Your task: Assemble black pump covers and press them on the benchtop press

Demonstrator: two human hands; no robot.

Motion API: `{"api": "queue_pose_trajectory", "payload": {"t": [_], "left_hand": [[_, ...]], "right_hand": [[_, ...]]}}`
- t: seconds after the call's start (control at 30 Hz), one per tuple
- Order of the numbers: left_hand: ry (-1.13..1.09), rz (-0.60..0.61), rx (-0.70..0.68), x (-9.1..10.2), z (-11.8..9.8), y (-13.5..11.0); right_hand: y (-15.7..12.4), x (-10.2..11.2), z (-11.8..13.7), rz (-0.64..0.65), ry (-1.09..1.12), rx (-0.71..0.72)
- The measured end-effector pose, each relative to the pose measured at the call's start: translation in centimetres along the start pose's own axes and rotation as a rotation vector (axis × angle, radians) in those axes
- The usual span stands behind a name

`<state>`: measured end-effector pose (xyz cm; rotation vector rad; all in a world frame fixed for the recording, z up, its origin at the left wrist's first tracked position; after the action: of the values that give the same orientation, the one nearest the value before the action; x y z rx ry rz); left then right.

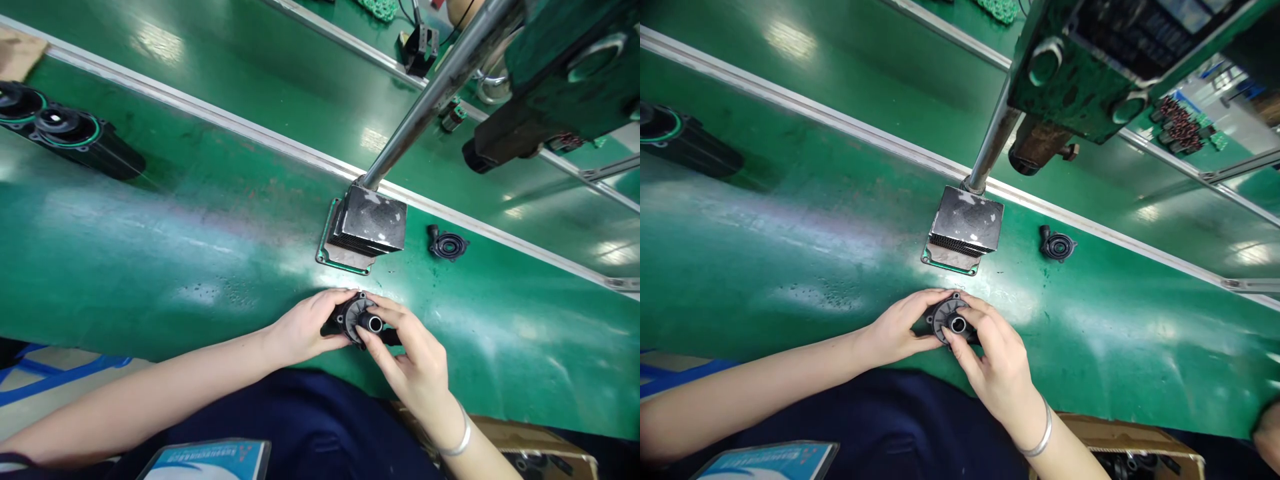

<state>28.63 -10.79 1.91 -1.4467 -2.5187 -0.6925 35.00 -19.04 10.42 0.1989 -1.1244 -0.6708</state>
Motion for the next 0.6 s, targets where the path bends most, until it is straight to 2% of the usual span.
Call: {"api": "queue_pose_trajectory", "payload": {"t": [0.2, 0.33, 0.5, 0.6], "left_hand": [[-0.002, -0.014, -0.025, 0.2, -0.2, -0.1], [-0.055, 0.03, -0.113, 0.0, -1.1, 0.1], [-0.025, 0.082, -0.172, -0.8, -0.7, 0.0], [0.058, 0.05, -0.202, 0.0, -1.4, 0.3]], "right_hand": [[-0.3, -0.2, -0.2, 0.016, 0.012, -0.009], [-0.6, -0.3, -0.1, 0.012, 0.012, -0.006], [-1.4, -0.8, -1.1, -0.029, 0.047, -0.107], [-1.1, -0.7, -1.2, 0.073, 0.017, -0.089]]}}
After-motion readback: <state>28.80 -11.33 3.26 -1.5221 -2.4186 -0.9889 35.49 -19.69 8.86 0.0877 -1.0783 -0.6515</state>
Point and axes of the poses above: each hand's wrist, its own y-axis towards the middle knuckle, its own x-axis out of the back of the hand, z = x × y, the point moved 10 cm from there along y, towards the middle knuckle, and after that the axes turned 11 degrees about -z, right-handed, at the moved point
